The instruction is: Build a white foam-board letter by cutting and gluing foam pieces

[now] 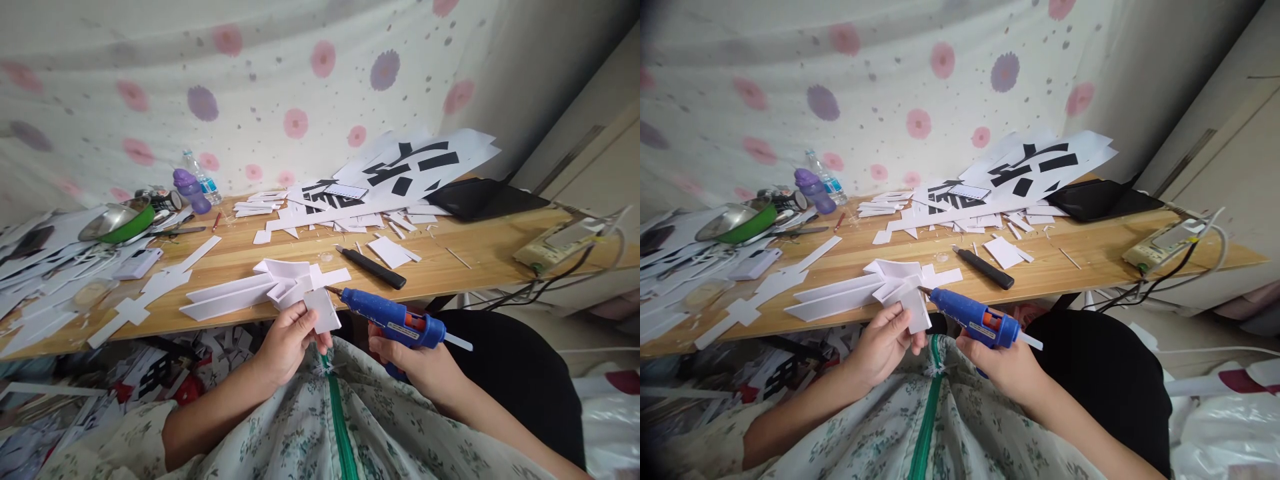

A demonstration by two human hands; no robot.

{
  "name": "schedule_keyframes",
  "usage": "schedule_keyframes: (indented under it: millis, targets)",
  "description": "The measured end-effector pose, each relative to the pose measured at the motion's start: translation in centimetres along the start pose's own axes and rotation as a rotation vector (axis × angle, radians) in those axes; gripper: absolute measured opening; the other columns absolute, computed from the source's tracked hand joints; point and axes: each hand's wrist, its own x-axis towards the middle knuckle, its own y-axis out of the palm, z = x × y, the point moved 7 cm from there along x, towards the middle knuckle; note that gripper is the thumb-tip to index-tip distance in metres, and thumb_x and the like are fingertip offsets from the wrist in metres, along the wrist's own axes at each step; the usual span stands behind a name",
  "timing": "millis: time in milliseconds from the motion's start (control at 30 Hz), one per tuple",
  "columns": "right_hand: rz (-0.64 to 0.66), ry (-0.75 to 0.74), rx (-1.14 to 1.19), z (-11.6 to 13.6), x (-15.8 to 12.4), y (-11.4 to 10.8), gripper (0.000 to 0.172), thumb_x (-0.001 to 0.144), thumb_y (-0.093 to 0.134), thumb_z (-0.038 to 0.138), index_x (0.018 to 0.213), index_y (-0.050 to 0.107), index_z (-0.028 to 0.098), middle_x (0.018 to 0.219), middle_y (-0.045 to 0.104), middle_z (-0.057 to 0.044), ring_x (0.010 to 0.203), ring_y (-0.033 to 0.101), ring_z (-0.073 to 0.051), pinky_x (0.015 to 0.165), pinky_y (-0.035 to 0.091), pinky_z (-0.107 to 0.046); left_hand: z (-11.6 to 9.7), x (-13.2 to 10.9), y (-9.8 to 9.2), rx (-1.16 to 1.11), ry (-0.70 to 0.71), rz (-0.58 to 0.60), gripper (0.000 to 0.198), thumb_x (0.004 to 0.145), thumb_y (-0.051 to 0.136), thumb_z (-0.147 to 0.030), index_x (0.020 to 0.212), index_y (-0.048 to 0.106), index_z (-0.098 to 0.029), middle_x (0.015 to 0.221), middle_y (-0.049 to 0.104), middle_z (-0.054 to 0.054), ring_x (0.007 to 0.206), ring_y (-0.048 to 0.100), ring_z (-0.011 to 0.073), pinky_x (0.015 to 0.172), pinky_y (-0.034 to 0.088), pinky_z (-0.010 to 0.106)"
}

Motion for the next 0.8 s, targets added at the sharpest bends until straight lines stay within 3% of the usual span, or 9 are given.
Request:
schedule_keyframes:
  millis: [267, 800]
  targets:
    - [-0.02, -0.024, 0.011, 0.74, -0.09, 0.0, 0.02, 0.069, 0.065, 0.035, 0.065, 0.052, 0.019, 0.054, 0.047, 0.004, 0.048, 0.041, -0.01, 0.044, 0.035, -0.023, -0.09, 0.07, 0.07, -0.006, 0.001, 0.027, 0.035, 0.075, 0.071, -0.045, 0.072, 0.058, -0.012, 0.054, 0.063, 0.003, 0.048, 0.055, 0.0107, 0.047, 0.041, 0.021]
    - [-0.035, -0.051, -0.021, 1.0, -0.03, 0.02, 0.021, 0.067, 0.065, 0.034, 0.063, 0.052, 0.019, 0.056, 0.05, 0.002, 0.051, 0.043, -0.01, 0.046, 0.039, -0.022, -0.58, 0.06, -0.19, 0.015, 0.004, 0.0, 0.036, 0.072, 0.073, -0.046, 0.072, 0.057, -0.014, 0.052, 0.06, 0.001, 0.048, 0.054, 0.0114, 0.048, 0.042, 0.022]
